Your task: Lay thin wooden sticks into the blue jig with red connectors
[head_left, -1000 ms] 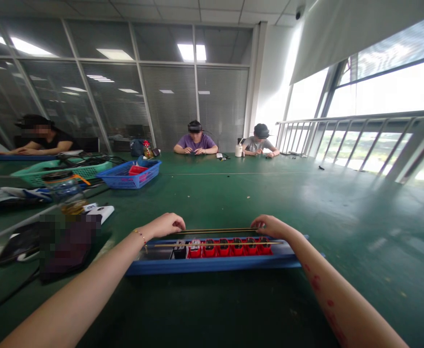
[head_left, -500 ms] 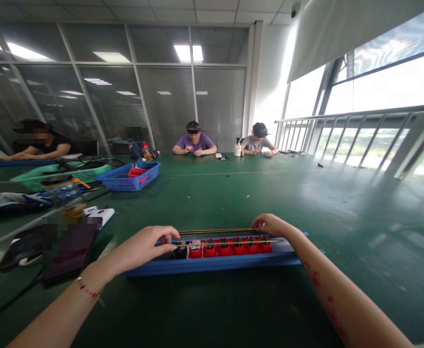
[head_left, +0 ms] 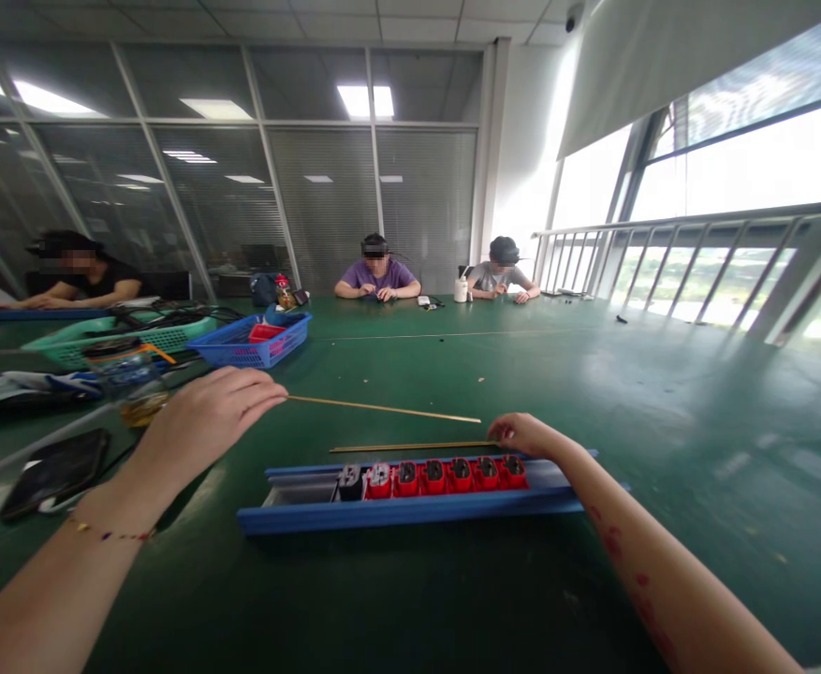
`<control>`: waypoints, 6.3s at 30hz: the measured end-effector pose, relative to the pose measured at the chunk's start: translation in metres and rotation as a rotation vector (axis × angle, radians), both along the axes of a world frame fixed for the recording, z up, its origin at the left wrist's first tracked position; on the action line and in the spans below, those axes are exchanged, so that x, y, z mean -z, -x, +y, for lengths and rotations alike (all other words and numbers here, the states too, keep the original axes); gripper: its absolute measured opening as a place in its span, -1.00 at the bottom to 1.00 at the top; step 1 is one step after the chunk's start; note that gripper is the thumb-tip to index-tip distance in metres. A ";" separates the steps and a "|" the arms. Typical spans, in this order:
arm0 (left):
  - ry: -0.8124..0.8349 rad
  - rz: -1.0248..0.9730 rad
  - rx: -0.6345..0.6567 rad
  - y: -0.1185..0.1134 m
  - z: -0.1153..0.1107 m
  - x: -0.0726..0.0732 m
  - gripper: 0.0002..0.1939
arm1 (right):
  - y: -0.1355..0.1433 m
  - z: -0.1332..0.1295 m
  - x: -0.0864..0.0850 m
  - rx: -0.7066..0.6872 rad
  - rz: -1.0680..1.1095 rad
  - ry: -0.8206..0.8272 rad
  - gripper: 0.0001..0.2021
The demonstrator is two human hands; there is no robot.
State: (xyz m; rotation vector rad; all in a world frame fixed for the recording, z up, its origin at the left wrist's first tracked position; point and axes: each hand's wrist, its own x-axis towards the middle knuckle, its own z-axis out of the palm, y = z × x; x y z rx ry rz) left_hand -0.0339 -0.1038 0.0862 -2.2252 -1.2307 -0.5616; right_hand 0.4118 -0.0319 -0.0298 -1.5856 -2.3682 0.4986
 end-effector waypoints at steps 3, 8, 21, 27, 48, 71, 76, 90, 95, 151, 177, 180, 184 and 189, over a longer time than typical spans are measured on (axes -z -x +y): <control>0.057 0.006 -0.005 0.009 0.016 0.007 -0.68 | -0.001 0.000 0.002 0.011 0.020 -0.017 -0.66; 0.309 0.017 0.038 0.000 0.047 0.031 -0.72 | -0.002 0.000 0.003 -0.009 0.041 -0.031 -0.59; 0.666 -0.023 0.080 -0.056 0.080 0.072 -0.77 | 0.005 -0.004 -0.009 -0.090 -0.255 -0.141 -0.62; 0.824 -0.006 0.129 -0.069 0.074 0.081 -0.79 | 0.017 -0.005 -0.018 -0.141 -0.422 -0.145 -0.67; 0.720 -0.356 0.105 -0.068 0.041 0.054 -0.81 | 0.003 -0.040 -0.032 0.107 0.213 -0.317 -0.78; 0.928 -0.659 0.057 -0.060 -0.009 0.066 -0.65 | 0.006 -0.085 -0.028 0.010 0.514 0.077 -0.67; 0.969 -0.649 0.060 -0.063 -0.008 0.071 -0.64 | 0.002 -0.083 -0.021 0.036 0.415 0.024 -0.66; 1.012 -0.635 0.099 -0.065 -0.010 0.069 -0.67 | -0.001 -0.083 -0.026 0.064 0.317 -0.017 -0.58; 1.019 -0.647 0.102 -0.065 -0.011 0.070 -0.65 | -0.007 -0.082 -0.024 0.104 0.210 0.033 -0.53; 0.487 -0.318 0.098 -0.061 -0.017 0.045 -0.70 | -0.003 -0.008 -0.006 0.006 0.045 -0.027 -0.70; 0.789 -0.216 -0.035 -0.067 0.054 0.075 -0.87 | -0.004 -0.009 -0.004 0.036 0.076 0.002 -0.70; 0.782 -0.223 -0.034 -0.072 0.059 0.080 -0.87 | -0.005 -0.003 -0.001 0.049 0.021 0.003 -0.76; 0.773 -0.267 0.003 -0.078 0.053 0.072 -0.76 | -0.006 0.000 0.003 0.044 -0.034 -0.046 -0.78; 0.806 -0.369 0.104 -0.080 0.016 0.042 -0.65 | -0.006 -0.001 0.003 0.030 -0.030 -0.050 -0.78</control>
